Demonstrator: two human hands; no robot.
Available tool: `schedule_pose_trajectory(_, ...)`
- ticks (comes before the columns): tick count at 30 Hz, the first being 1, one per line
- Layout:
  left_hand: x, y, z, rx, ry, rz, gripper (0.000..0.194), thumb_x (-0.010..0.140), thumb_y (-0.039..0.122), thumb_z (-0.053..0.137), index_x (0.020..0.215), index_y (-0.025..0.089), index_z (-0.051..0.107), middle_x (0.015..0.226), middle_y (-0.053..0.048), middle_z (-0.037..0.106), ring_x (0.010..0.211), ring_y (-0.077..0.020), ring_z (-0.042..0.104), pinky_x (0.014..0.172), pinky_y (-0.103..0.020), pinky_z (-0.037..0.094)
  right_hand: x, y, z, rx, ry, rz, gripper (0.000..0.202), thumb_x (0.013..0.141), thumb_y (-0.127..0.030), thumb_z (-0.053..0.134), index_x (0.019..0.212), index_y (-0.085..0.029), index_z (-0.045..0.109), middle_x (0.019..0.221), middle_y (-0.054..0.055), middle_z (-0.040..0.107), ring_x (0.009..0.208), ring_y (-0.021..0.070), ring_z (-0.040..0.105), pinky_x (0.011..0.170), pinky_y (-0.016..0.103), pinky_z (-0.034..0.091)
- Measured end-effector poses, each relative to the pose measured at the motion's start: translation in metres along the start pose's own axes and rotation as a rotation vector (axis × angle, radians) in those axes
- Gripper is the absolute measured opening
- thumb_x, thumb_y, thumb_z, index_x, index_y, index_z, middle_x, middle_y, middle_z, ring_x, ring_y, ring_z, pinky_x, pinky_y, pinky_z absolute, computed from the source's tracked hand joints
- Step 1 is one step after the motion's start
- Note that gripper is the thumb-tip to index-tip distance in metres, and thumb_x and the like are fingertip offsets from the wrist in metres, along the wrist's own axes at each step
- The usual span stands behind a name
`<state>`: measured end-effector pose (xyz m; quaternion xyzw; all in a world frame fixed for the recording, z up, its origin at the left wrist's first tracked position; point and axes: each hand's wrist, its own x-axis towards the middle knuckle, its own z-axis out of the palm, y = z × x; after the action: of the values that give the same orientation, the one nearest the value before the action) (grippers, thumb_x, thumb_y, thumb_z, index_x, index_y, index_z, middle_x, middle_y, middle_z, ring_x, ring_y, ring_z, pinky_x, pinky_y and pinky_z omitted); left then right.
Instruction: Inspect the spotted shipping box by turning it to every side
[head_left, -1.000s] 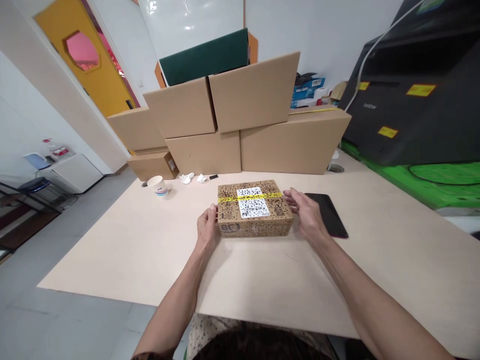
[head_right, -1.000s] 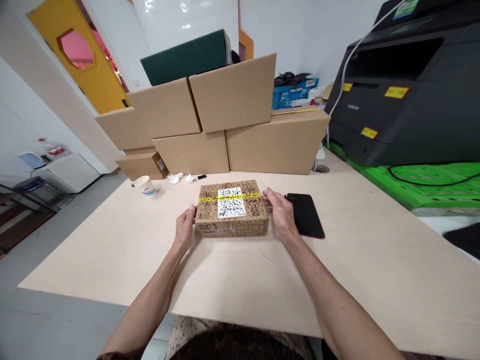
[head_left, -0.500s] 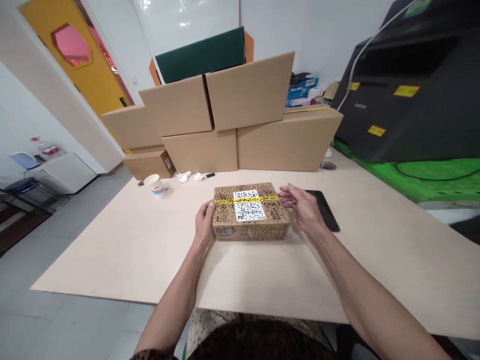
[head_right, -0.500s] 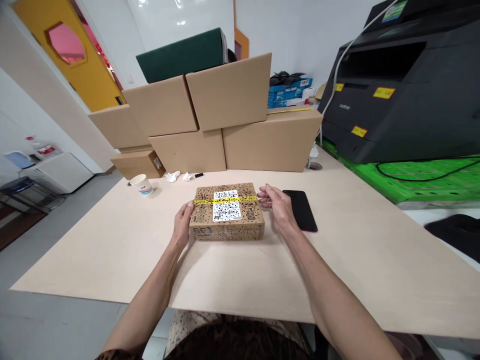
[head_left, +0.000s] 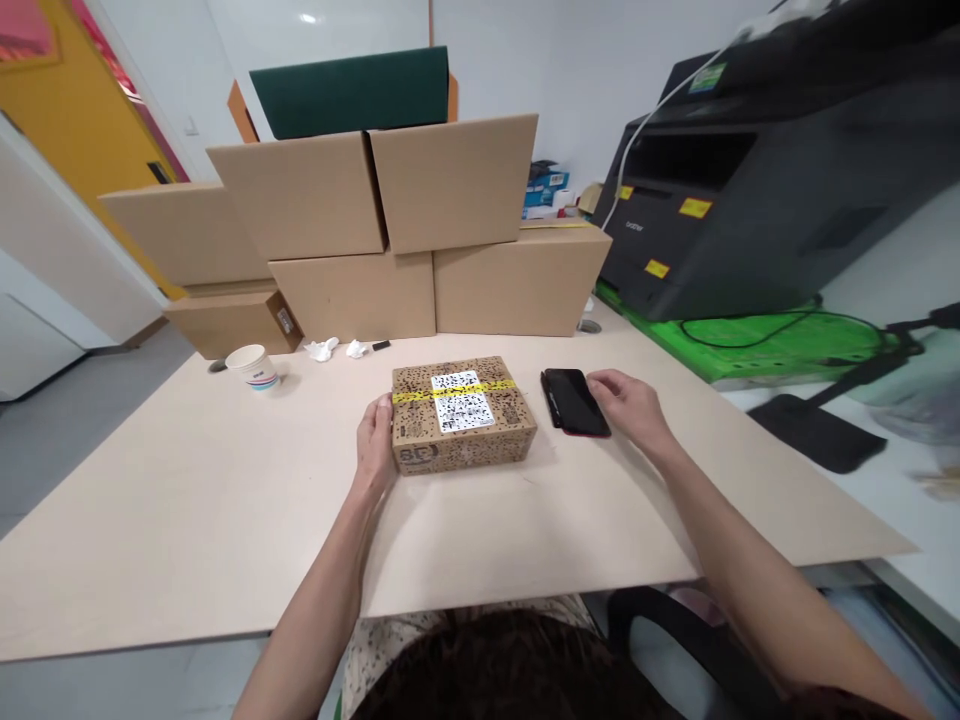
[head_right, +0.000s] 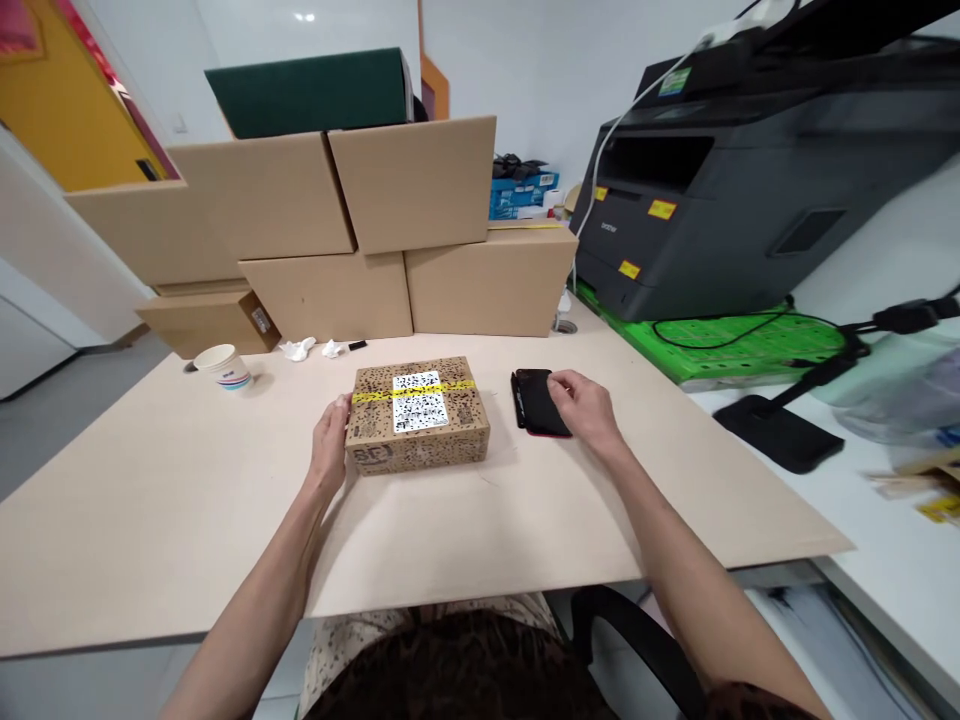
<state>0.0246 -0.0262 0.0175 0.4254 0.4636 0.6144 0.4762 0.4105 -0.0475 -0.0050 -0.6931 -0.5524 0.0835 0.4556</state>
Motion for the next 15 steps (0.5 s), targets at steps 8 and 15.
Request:
schedule_pose_trajectory(8,0.002,-0.003,-0.001,0.044,-0.025,0.003,0.073,0.075,0.079,0.068,0.109,0.014,0.07,0.101,-0.011,0.078,0.101,-0.0276,0.07,0.085,-0.037,0.054,-0.008,-0.015,0.013,-0.686,-0.57,-0.597,0.034,0.095,-0.013,0.052,0.12,-0.019,0.074,0.124,0.018,0.071,0.103,0.0308,0.068,0.08,0.039,0.052)
schedule_pose_trajectory(15,0.001,-0.001,-0.004,0.085,-0.047,-0.024,0.075,0.075,0.083,0.063,0.107,0.015,0.069,0.102,-0.013,0.078,0.099,-0.029,0.071,0.084,-0.039,0.054,0.007,-0.018,0.03,-0.893,-0.694,-1.039,0.021,0.099,-0.011,0.052,0.096,-0.014,0.073,0.108,0.017,0.073,0.088,0.025,0.063,0.063,0.034,0.036)
